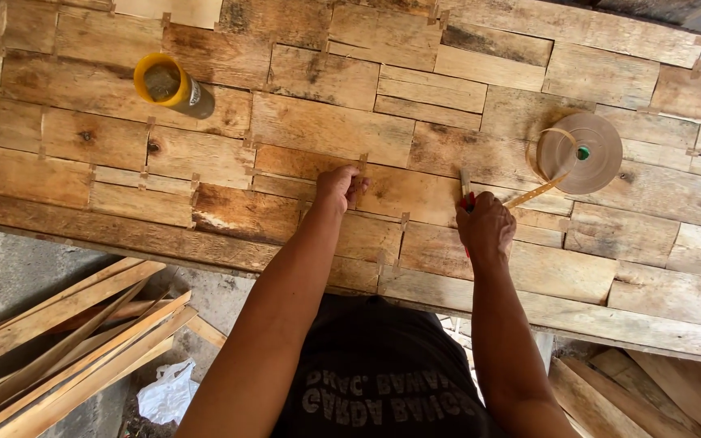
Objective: Applying veneer tape to cover gaps in a wooden block tabletop and cutting it to size.
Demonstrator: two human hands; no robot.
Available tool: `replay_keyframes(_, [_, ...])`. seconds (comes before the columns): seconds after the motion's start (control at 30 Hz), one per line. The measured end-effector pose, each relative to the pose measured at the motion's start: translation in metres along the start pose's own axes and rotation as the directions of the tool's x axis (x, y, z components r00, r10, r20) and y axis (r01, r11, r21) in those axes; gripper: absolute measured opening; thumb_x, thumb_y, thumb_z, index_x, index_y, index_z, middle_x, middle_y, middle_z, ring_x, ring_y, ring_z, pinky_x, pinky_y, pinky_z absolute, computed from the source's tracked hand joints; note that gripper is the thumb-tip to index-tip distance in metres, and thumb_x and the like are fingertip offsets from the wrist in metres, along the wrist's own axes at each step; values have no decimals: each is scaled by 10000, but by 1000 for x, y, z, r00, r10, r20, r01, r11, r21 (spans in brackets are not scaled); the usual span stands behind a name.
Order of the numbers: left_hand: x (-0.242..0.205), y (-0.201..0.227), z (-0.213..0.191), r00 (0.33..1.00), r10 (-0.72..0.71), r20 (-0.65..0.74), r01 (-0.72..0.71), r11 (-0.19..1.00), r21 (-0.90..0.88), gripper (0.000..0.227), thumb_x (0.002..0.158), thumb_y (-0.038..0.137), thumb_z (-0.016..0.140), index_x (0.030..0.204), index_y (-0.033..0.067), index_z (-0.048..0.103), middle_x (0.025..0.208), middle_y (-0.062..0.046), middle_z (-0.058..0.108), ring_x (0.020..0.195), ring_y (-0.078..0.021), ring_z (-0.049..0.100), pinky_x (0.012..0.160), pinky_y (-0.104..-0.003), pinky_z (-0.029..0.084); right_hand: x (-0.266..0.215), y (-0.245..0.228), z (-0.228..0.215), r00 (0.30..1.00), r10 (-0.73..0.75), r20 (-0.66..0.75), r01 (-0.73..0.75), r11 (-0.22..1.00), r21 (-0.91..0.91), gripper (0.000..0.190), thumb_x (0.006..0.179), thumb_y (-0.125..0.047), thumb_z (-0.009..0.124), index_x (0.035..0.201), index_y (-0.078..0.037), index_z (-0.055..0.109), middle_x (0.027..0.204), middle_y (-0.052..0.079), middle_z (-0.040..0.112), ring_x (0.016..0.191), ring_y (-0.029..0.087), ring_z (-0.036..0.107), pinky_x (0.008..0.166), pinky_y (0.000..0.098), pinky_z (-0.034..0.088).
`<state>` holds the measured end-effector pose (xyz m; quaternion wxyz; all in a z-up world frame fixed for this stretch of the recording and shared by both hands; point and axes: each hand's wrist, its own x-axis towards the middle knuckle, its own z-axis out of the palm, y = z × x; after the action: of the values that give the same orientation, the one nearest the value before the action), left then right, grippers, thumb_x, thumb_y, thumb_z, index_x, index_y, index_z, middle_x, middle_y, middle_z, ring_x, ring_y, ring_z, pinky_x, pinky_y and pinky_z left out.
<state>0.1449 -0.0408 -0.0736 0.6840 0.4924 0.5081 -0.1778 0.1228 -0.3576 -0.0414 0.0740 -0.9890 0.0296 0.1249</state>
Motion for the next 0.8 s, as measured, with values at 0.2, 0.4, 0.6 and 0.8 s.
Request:
replay_keyframes(0.2, [3,-2,-3,1000,7,26,-8,1000,20,212,958,138,669,867,-43,734,711,-118,755,474,-139,602,384,-287,405,-6,-50,-27,991,-130,-4,127,962,241,304,934,-340,730,1112,-95,701,1035,69,757,701,204,705,568,372,530])
replay_keyframes(0.4, [52,-23,0,999,33,36,-26,984,-176,126,914,25,706,884,-96,721,725,-156,735,506,-178,641,440,-301,524,14,-108,-9,909,-386,-154,414,878,240,274,943,-336,800,1102,-120,742,1014,113,703,759,222,671,625,357,549])
replay_keyframes(0.6, [39,-18,3,1000,27,-11,-28,989,-148,137,915,35,688,873,-91,718,720,-163,734,508,-194,652,450,-315,544,26,-131,-8,871,-472,-138,492,839,233,310,845,-323,793,1125,-193,763,1009,74,677,968,253,651,847,436,509])
replay_keyframes(0.8, [45,-21,2,1000,5,11,-3,987,-158,164,937,111,678,882,-38,716,707,-125,726,505,-181,631,437,-331,524,25,-136,-10,871,-469,-148,491,843,218,244,892,-349,792,1082,-197,776,995,66,667,977,267,642,829,449,484])
